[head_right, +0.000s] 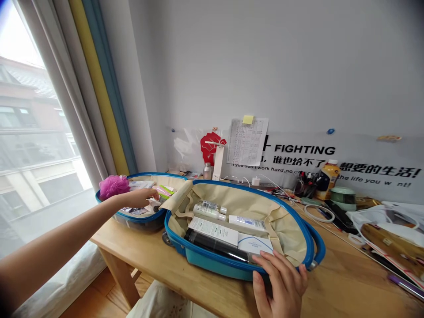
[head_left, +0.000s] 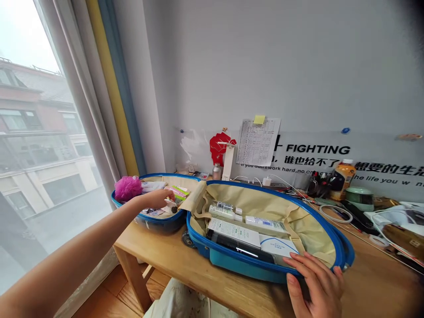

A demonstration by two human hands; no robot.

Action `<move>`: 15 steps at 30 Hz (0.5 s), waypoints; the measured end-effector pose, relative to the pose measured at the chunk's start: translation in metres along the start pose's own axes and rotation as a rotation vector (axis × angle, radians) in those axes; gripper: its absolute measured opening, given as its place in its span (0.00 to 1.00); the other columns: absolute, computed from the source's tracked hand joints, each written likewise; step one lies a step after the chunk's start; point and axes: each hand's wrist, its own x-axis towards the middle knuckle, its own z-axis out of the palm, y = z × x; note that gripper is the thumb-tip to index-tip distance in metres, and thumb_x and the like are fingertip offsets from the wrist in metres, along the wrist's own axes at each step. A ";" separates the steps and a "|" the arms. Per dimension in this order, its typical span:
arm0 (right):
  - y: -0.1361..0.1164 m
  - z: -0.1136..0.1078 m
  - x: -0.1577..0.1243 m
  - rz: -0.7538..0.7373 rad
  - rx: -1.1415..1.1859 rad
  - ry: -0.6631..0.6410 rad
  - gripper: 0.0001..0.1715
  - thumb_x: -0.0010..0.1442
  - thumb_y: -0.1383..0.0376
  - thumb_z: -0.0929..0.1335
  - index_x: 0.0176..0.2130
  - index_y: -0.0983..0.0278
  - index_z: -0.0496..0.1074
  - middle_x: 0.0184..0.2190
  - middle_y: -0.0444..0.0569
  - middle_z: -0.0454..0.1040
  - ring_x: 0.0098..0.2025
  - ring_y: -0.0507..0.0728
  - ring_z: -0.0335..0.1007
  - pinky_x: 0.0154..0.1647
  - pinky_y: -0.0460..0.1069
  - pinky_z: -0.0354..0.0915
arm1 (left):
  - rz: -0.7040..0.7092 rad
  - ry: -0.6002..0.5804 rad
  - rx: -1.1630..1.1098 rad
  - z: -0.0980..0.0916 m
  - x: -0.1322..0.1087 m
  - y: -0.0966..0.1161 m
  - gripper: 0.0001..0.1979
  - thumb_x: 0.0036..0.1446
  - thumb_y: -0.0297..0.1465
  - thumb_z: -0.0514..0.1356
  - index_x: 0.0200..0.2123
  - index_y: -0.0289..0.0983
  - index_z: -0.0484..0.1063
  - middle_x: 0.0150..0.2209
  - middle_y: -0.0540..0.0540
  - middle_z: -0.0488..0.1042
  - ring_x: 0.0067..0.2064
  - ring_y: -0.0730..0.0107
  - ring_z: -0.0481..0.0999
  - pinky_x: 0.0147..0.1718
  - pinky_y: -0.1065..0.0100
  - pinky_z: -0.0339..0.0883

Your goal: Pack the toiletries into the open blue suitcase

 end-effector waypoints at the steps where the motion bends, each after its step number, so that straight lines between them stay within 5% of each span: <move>1: -0.001 0.000 0.001 0.000 0.000 -0.001 0.12 0.65 0.61 0.60 0.39 0.61 0.69 0.35 0.52 0.74 0.45 0.62 0.68 0.60 0.63 0.48 | -0.007 -0.028 0.021 0.004 -0.004 -0.005 0.19 0.42 0.19 0.58 0.40 0.39 0.73 0.42 0.47 0.78 0.45 0.61 0.77 0.43 0.66 0.69; 9: -0.004 -0.001 0.000 0.032 0.013 -0.003 0.10 0.64 0.63 0.60 0.40 0.61 0.70 0.36 0.51 0.74 0.46 0.60 0.67 0.61 0.62 0.46 | 0.007 -0.021 0.090 0.022 -0.007 -0.017 0.16 0.47 0.31 0.59 0.42 0.37 0.71 0.44 0.41 0.76 0.47 0.53 0.75 0.46 0.59 0.68; 15: -0.006 -0.001 0.000 0.056 0.025 -0.011 0.10 0.64 0.63 0.60 0.39 0.60 0.70 0.36 0.49 0.74 0.47 0.59 0.68 0.61 0.61 0.47 | 0.020 0.160 0.057 0.006 -0.001 -0.005 0.20 0.60 0.34 0.48 0.52 0.32 0.63 0.49 0.35 0.72 0.49 0.53 0.74 0.48 0.58 0.67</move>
